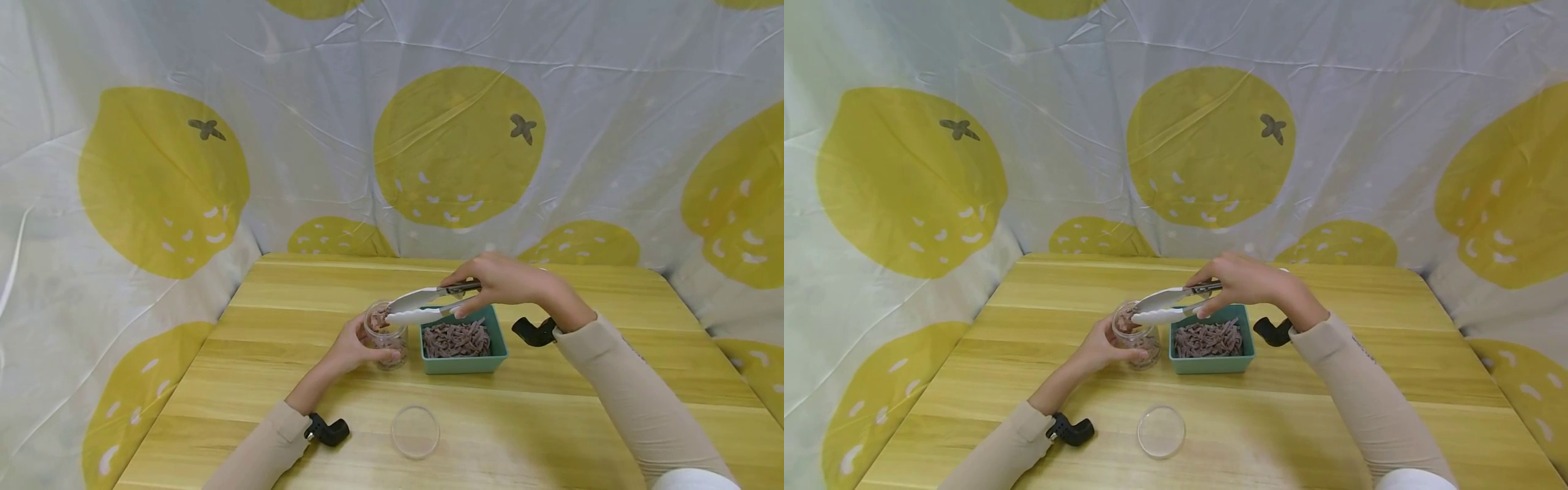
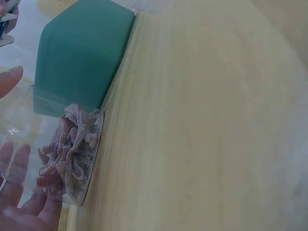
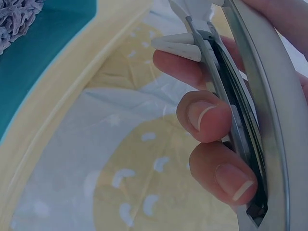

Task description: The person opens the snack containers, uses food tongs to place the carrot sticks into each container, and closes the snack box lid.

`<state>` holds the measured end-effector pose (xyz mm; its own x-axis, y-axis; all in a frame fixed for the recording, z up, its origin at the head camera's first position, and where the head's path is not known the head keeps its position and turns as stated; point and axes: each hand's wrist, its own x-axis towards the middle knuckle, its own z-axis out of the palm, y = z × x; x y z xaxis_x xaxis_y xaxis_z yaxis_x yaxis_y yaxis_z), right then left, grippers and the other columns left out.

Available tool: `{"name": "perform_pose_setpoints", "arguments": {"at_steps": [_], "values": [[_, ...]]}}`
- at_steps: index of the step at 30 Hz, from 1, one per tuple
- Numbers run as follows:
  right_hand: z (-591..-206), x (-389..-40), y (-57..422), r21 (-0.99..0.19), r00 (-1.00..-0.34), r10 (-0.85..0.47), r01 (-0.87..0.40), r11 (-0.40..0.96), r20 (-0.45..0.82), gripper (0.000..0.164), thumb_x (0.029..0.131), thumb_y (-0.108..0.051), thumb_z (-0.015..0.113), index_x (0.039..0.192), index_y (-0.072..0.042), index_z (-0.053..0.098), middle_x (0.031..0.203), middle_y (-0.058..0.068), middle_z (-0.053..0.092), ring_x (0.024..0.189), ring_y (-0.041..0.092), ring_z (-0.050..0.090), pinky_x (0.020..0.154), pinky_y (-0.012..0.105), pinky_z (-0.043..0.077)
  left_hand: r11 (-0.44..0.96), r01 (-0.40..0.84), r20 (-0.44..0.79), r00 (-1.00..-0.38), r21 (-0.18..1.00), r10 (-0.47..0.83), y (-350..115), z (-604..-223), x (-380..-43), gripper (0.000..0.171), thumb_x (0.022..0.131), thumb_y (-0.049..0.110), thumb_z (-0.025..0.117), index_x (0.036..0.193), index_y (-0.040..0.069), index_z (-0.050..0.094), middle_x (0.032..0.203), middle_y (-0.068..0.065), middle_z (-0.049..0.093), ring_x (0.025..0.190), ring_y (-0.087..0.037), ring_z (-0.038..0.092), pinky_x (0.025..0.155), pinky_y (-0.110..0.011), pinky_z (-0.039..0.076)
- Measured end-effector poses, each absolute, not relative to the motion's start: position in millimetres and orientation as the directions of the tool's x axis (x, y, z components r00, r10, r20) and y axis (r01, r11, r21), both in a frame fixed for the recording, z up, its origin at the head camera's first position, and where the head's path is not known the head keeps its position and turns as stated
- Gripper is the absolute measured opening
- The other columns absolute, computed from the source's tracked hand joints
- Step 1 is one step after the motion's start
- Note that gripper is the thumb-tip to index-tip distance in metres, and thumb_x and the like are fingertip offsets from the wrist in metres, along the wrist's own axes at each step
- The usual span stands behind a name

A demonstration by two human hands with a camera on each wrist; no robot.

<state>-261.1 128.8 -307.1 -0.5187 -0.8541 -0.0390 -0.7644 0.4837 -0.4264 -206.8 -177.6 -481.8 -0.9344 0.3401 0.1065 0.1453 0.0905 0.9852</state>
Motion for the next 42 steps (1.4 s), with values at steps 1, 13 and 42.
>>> {"name": "perform_pose_setpoints", "arguments": {"at_steps": [1,13,42], "values": [[-307,-261,128,-0.422,-0.521,-0.853,-0.764,0.487,-0.040,0.056,0.086,-0.038,0.078,0.133,-0.010,0.065,0.114,0.001,0.071,0.049,0.003,0.027,0.056,0.027,0.036,0.100,0.152,0.109,-0.934,0.983,0.340,-177,-482,-207,0.081,0.074,0.000,0.087,0.145,0.012,0.050,0.135,-0.010,0.060,0.125,-0.033,0.055,0.101,-0.033,0.047],[-307,-259,131,-0.430,-0.535,-0.845,-0.756,0.493,-0.027,0.059,0.087,-0.040,0.077,0.135,-0.009,0.063,0.122,0.004,0.069,0.053,0.002,0.035,0.067,0.032,0.043,0.088,0.179,0.138,-0.926,0.980,0.351,-177,-482,-207,0.080,0.075,-0.003,0.085,0.146,0.008,0.048,0.143,-0.014,0.053,0.131,-0.035,0.050,0.107,-0.047,0.041],[-353,-273,192,-0.457,-0.582,-0.804,-0.686,0.566,-0.121,0.075,0.075,-0.041,0.088,0.133,-0.001,0.063,0.130,0.013,0.064,0.072,0.011,0.057,0.069,0.032,0.048,0.064,0.181,0.144,-0.916,0.981,0.374,-178,-485,-210,0.077,0.074,-0.003,0.086,0.142,0.008,0.051,0.146,-0.021,0.048,0.135,-0.039,0.045,0.111,-0.049,0.036]]}}
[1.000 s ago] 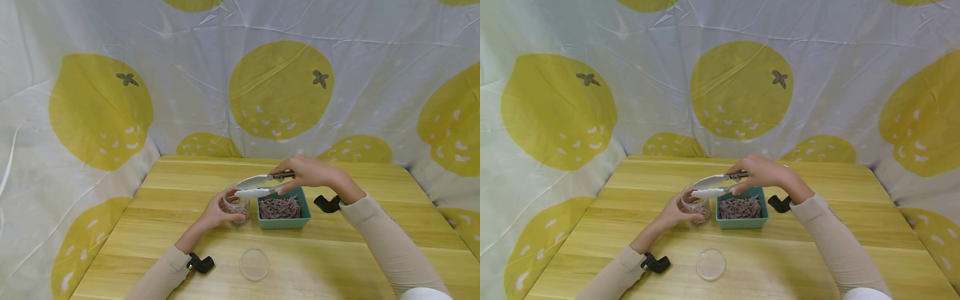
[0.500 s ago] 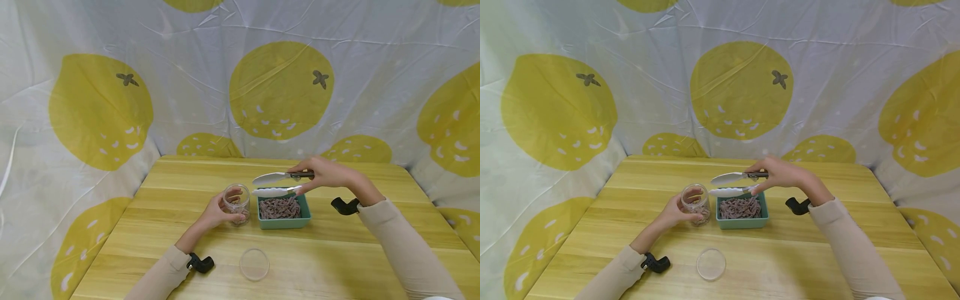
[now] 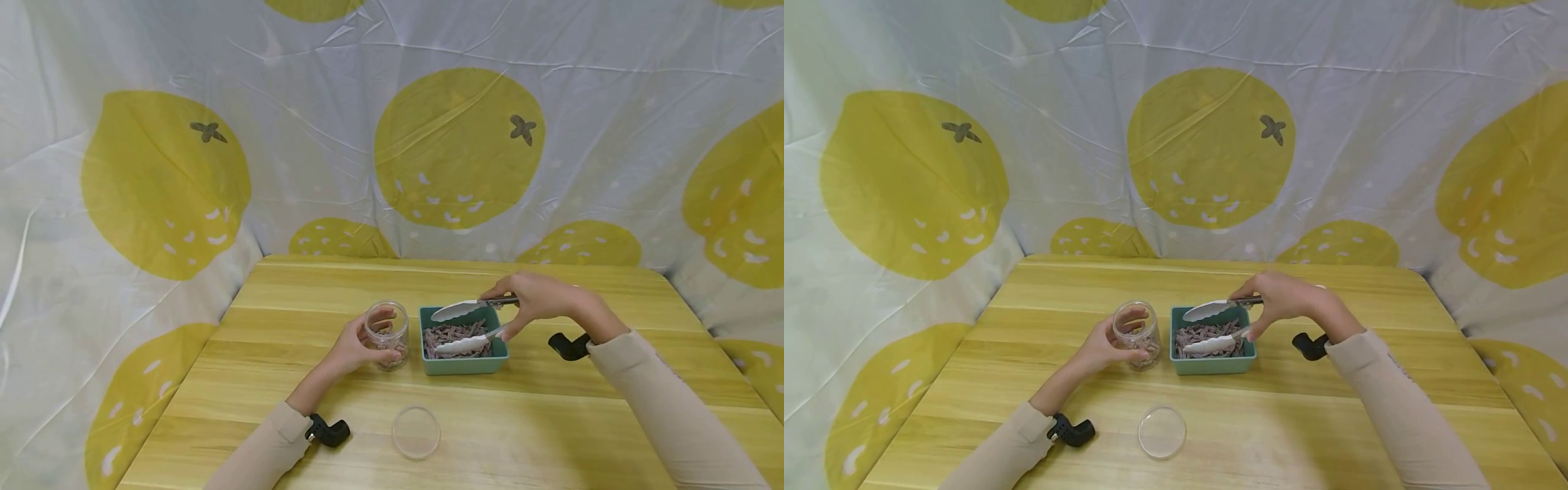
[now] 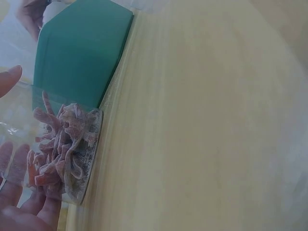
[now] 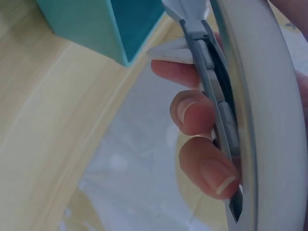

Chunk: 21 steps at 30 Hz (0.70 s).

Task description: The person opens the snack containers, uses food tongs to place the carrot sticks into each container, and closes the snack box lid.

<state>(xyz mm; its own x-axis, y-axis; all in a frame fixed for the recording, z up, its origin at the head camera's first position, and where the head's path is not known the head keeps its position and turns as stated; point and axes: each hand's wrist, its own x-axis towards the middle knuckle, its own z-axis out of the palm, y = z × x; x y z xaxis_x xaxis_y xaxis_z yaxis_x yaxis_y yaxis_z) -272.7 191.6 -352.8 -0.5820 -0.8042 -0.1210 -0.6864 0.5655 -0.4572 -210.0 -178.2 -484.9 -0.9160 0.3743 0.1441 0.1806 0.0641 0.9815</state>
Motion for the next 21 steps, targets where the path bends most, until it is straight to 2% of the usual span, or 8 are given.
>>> {"name": "perform_pose_setpoints", "arguments": {"at_steps": [1,3,4,10,15,19,21], "values": [[-354,-273,191,-0.454,-0.581,-0.804,-0.687,0.568,-0.127,0.076,0.074,-0.042,0.088,0.133,-0.001,0.063,0.130,0.013,0.064,0.085,0.017,0.063,0.076,0.036,0.051,0.062,0.181,0.145,-0.916,0.982,0.375,-178,-485,-210,0.077,0.074,-0.003,0.086,0.142,0.008,0.051,0.146,-0.021,0.048,0.135,-0.039,0.045,0.111,-0.049,0.036],[-358,-273,189,-0.439,-0.579,-0.804,-0.692,0.573,-0.137,0.078,0.073,-0.044,0.088,0.133,-0.001,0.063,0.130,0.012,0.064,0.113,0.027,0.062,0.088,0.043,0.053,0.060,0.181,0.146,-0.917,0.982,0.372,-178,-485,-210,0.078,0.074,-0.003,0.086,0.142,0.008,0.051,0.146,-0.021,0.049,0.135,-0.039,0.045,0.111,-0.049,0.036],[-359,-273,188,-0.437,-0.576,-0.805,-0.694,0.573,-0.142,0.078,0.072,-0.043,0.089,0.133,-0.001,0.063,0.129,0.012,0.064,0.116,0.031,0.060,0.090,0.046,0.053,0.059,0.180,0.146,-0.917,0.982,0.371,-179,-485,-210,0.078,0.074,-0.003,0.086,0.142,0.008,0.051,0.146,-0.021,0.049,0.135,-0.039,0.045,0.111,-0.049,0.036],[-365,-271,179,-0.421,-0.580,-0.798,-0.691,0.587,-0.161,0.077,0.070,-0.034,0.092,0.133,-0.001,0.063,0.129,0.013,0.064,0.114,0.031,0.062,0.091,0.046,0.053,0.048,0.181,0.151,-0.915,0.982,0.374,-179,-484,-210,0.078,0.074,-0.004,0.086,0.142,0.008,0.051,0.146,-0.022,0.048,0.135,-0.040,0.044,0.111,-0.049,0.036],[-368,-268,172,-0.401,-0.593,-0.785,-0.684,0.609,-0.180,0.078,0.070,-0.034,0.092,0.134,-0.001,0.062,0.129,0.012,0.064,0.113,0.030,0.062,0.090,0.044,0.054,0.056,0.187,0.152,-0.912,0.981,0.382,-178,-484,-209,0.078,0.075,-0.003,0.085,0.143,0.004,0.049,0.146,-0.023,0.047,0.136,-0.041,0.043,0.111,-0.048,0.036],[-369,-265,167,-0.373,-0.581,-0.793,-0.705,0.603,-0.186,0.078,0.072,-0.037,0.091,0.133,0.001,0.062,0.127,0.013,0.065,0.112,0.030,0.063,0.085,0.040,0.055,0.060,0.180,0.144,-0.914,0.982,0.379,-177,-484,-209,0.079,0.074,-0.003,0.086,0.143,0.002,0.048,0.146,-0.022,0.048,0.136,-0.040,0.044,0.111,-0.047,0.037],[-369,-265,165,-0.371,-0.583,-0.789,-0.700,0.610,-0.196,0.077,0.072,-0.037,0.090,0.133,0.001,0.061,0.127,0.013,0.065,0.105,0.026,0.064,0.079,0.036,0.053,0.061,0.174,0.139,-0.917,0.983,0.374,-177,-484,-209,0.079,0.074,-0.003,0.086,0.143,0.004,0.049,0.146,-0.020,0.048,0.136,-0.039,0.044,0.111,-0.046,0.037]]}}
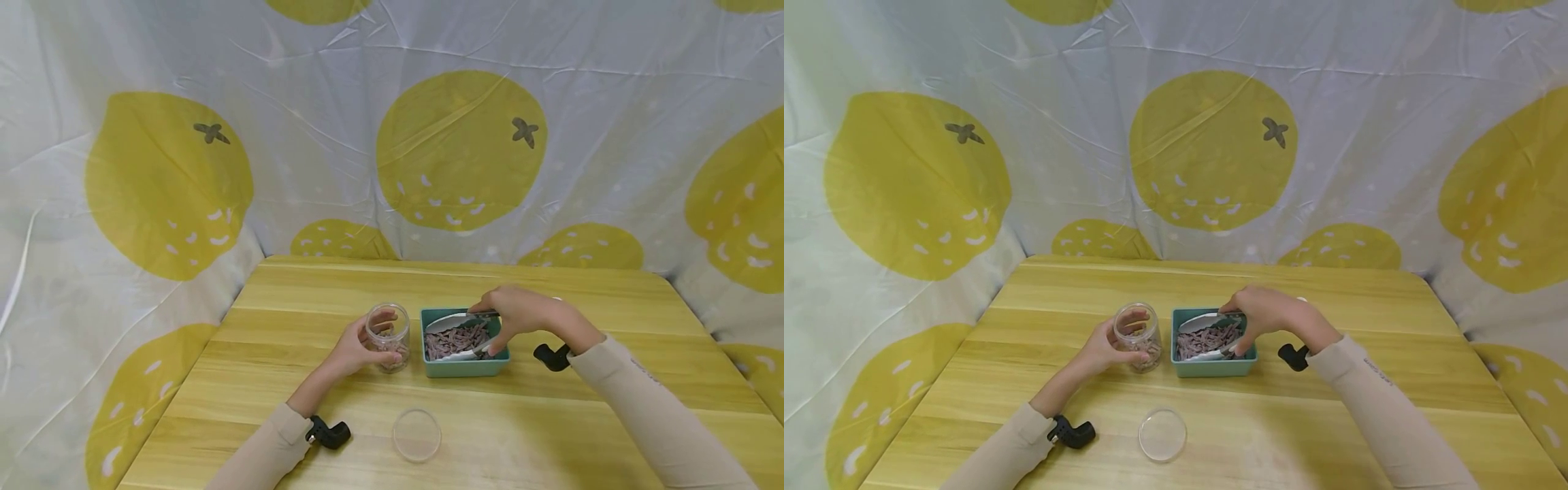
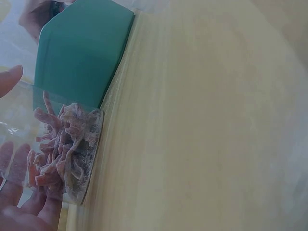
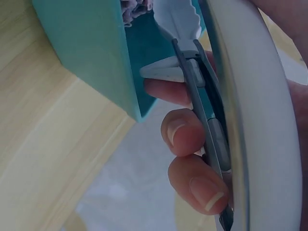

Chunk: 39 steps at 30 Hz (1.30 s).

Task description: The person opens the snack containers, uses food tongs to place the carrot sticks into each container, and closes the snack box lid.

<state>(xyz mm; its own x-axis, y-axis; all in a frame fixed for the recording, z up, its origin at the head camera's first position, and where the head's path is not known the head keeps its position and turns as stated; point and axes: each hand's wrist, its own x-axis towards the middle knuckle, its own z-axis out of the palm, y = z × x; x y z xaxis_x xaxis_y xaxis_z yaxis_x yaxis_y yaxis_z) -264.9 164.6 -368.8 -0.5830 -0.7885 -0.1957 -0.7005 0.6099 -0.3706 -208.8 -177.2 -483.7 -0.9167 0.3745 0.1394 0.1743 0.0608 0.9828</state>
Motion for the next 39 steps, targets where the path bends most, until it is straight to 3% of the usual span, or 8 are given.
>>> {"name": "perform_pose_setpoints", "arguments": {"at_steps": [5,12,14,20,28,34,39], "values": [[-370,-264,162,-0.376,-0.584,-0.782,-0.690,0.619,-0.217,0.076,0.073,-0.036,0.090,0.133,0.003,0.061,0.124,0.013,0.066,0.095,0.021,0.063,0.069,0.031,0.044,0.061,0.187,0.150,-0.913,0.980,0.378,-177,-485,-209,0.078,0.074,-0.003,0.086,0.143,0.004,0.049,0.146,-0.022,0.048,0.135,-0.041,0.044,0.110,-0.046,0.038],[-376,-264,165,-0.393,-0.564,-0.796,-0.696,0.601,-0.218,0.072,0.077,-0.037,0.087,0.131,0.003,0.063,0.120,0.012,0.068,0.094,0.022,0.065,0.072,0.031,0.049,0.041,0.188,0.158,-0.911,0.981,0.382,-178,-485,-209,0.078,0.075,-0.005,0.085,0.143,0.002,0.048,0.146,-0.024,0.047,0.135,-0.042,0.043,0.111,-0.049,0.036],[-376,-264,165,-0.394,-0.560,-0.802,-0.702,0.593,-0.208,0.070,0.077,-0.037,0.086,0.131,0.002,0.063,0.121,0.012,0.068,0.098,0.023,0.065,0.075,0.031,0.051,0.043,0.186,0.156,-0.911,0.982,0.381,-178,-486,-209,0.078,0.075,-0.004,0.085,0.143,0.004,0.049,0.146,-0.022,0.048,0.135,-0.041,0.044,0.111,-0.047,0.037],[-375,-262,164,-0.391,-0.565,-0.798,-0.699,0.599,-0.212,0.068,0.078,-0.037,0.085,0.131,0.001,0.064,0.120,0.011,0.068,0.084,0.013,0.061,0.070,0.029,0.046,0.048,0.200,0.167,-0.907,0.979,0.387,-178,-484,-208,0.079,0.075,-0.003,0.086,0.144,0.003,0.048,0.146,-0.024,0.047,0.135,-0.042,0.043,0.109,-0.039,0.040],[-373,-259,164,-0.399,-0.571,-0.798,-0.697,0.596,-0.194,0.054,0.085,-0.031,0.080,0.129,-0.002,0.066,0.123,0.009,0.068,0.108,0.025,0.065,0.089,0.042,0.054,0.041,0.192,0.162,-0.910,0.981,0.382,-178,-484,-208,0.079,0.075,-0.004,0.085,0.144,0.002,0.047,0.146,-0.024,0.047,0.135,-0.042,0.043,0.105,-0.031,0.043],[-371,-259,169,-0.397,-0.583,-0.795,-0.698,0.596,-0.169,0.053,0.087,-0.030,0.079,0.129,-0.001,0.065,0.125,0.011,0.067,0.112,0.029,0.064,0.090,0.045,0.053,0.040,0.186,0.157,-0.912,0.982,0.379,-178,-485,-209,0.077,0.074,-0.005,0.085,0.142,0.006,0.050,0.145,-0.021,0.049,0.135,-0.040,0.045,0.104,-0.029,0.043],[-368,-259,174,-0.388,-0.610,-0.777,-0.685,0.616,-0.155,0.059,0.085,-0.032,0.081,0.132,-0.001,0.063,0.128,0.013,0.065,0.114,0.030,0.063,0.091,0.045,0.053,0.036,0.190,0.162,-0.909,0.981,0.383,-178,-486,-210,0.077,0.075,-0.004,0.085,0.143,0.003,0.049,0.145,-0.023,0.048,0.135,-0.042,0.044,0.105,-0.032,0.043]]}}
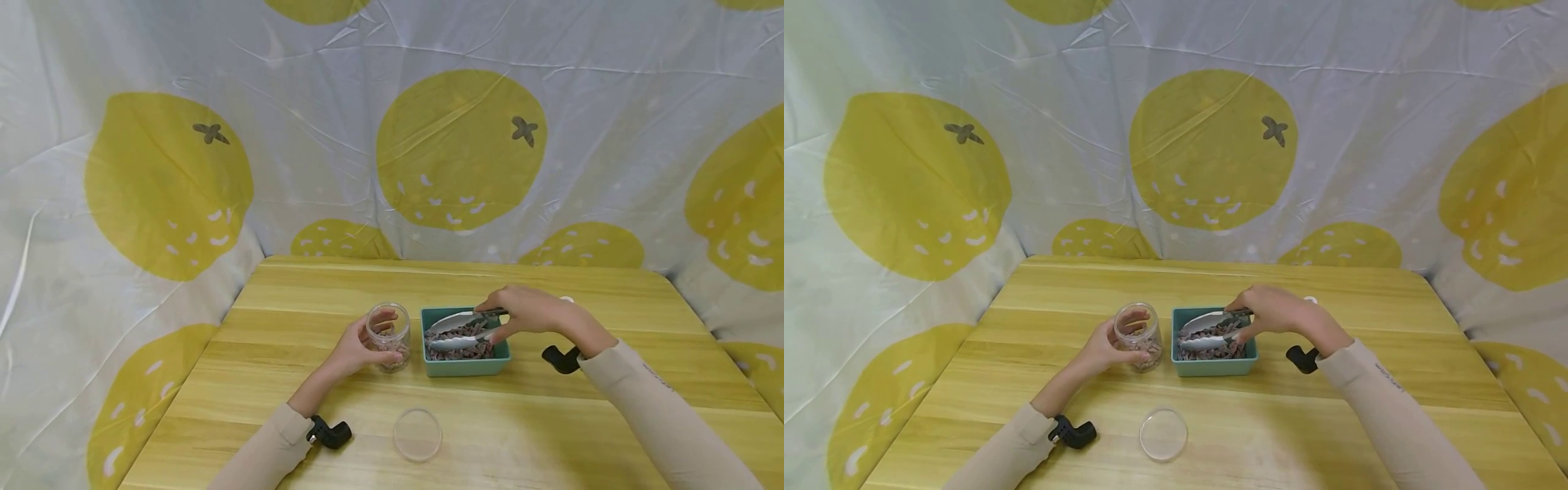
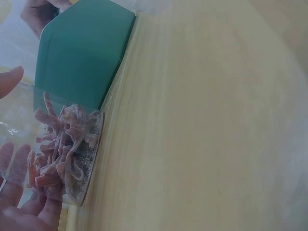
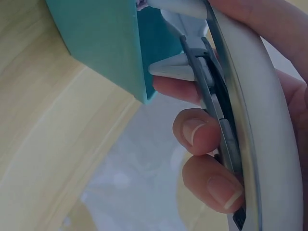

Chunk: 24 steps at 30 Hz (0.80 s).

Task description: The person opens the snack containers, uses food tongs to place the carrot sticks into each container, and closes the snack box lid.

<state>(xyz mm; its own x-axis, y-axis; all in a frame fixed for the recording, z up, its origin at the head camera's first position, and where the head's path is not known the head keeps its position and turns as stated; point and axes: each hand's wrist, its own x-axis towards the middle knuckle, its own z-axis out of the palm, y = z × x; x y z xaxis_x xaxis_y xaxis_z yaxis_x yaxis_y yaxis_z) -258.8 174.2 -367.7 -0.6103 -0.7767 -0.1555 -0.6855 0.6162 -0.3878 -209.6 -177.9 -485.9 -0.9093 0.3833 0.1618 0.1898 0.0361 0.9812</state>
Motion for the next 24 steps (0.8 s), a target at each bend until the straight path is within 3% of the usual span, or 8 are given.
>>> {"name": "perform_pose_setpoints", "arguments": {"at_steps": [6,11,16,22,24], "values": [[-363,-258,178,-0.379,-0.606,-0.783,-0.698,0.608,-0.140,0.070,0.077,-0.033,0.087,0.134,-0.001,0.062,0.125,0.014,0.065,0.110,0.030,0.064,0.088,0.045,0.054,0.047,0.202,0.169,-0.909,0.978,0.382,-177,-485,-210,0.077,0.075,-0.003,0.085,0.142,0.005,0.050,0.145,-0.022,0.049,0.135,-0.041,0.044,0.110,-0.043,0.039],[-362,-260,176,-0.375,-0.596,-0.788,-0.702,0.606,-0.156,0.076,0.072,-0.033,0.091,0.134,-0.001,0.062,0.124,0.013,0.064,0.109,0.029,0.063,0.086,0.043,0.054,0.042,0.192,0.162,-0.910,0.980,0.381,-177,-485,-210,0.078,0.074,-0.004,0.085,0.142,0.005,0.049,0.146,-0.022,0.048,0.135,-0.042,0.043,0.111,-0.045,0.037],[-363,-261,171,-0.366,-0.589,-0.786,-0.701,0.612,-0.188,0.076,0.073,-0.032,0.090,0.134,0.001,0.061,0.124,0.015,0.065,0.109,0.030,0.063,0.084,0.040,0.055,0.039,0.187,0.159,-0.913,0.982,0.376,-178,-486,-210,0.077,0.074,-0.005,0.085,0.142,0.007,0.051,0.145,-0.020,0.049,0.135,-0.040,0.044,0.111,-0.045,0.037],[-366,-262,167,-0.386,-0.581,-0.779,-0.680,0.624,-0.236,0.074,0.075,-0.033,0.088,0.133,0.004,0.060,0.121,0.015,0.066,0.094,0.023,0.063,0.071,0.031,0.049,0.027,0.173,0.150,-0.912,0.984,0.382,-178,-486,-209,0.076,0.075,-0.005,0.085,0.142,0.010,0.051,0.146,-0.020,0.048,0.136,-0.040,0.043,0.110,-0.040,0.039],[-368,-262,165,-0.389,-0.582,-0.775,-0.674,0.628,-0.245,0.072,0.077,-0.033,0.087,0.133,0.004,0.061,0.122,0.015,0.066,0.098,0.025,0.064,0.074,0.032,0.051,0.028,0.170,0.147,-0.913,0.985,0.380,-177,-485,-209,0.077,0.075,-0.005,0.085,0.142,0.010,0.052,0.146,-0.020,0.048,0.136,-0.040,0.043,0.109,-0.039,0.040]]}}
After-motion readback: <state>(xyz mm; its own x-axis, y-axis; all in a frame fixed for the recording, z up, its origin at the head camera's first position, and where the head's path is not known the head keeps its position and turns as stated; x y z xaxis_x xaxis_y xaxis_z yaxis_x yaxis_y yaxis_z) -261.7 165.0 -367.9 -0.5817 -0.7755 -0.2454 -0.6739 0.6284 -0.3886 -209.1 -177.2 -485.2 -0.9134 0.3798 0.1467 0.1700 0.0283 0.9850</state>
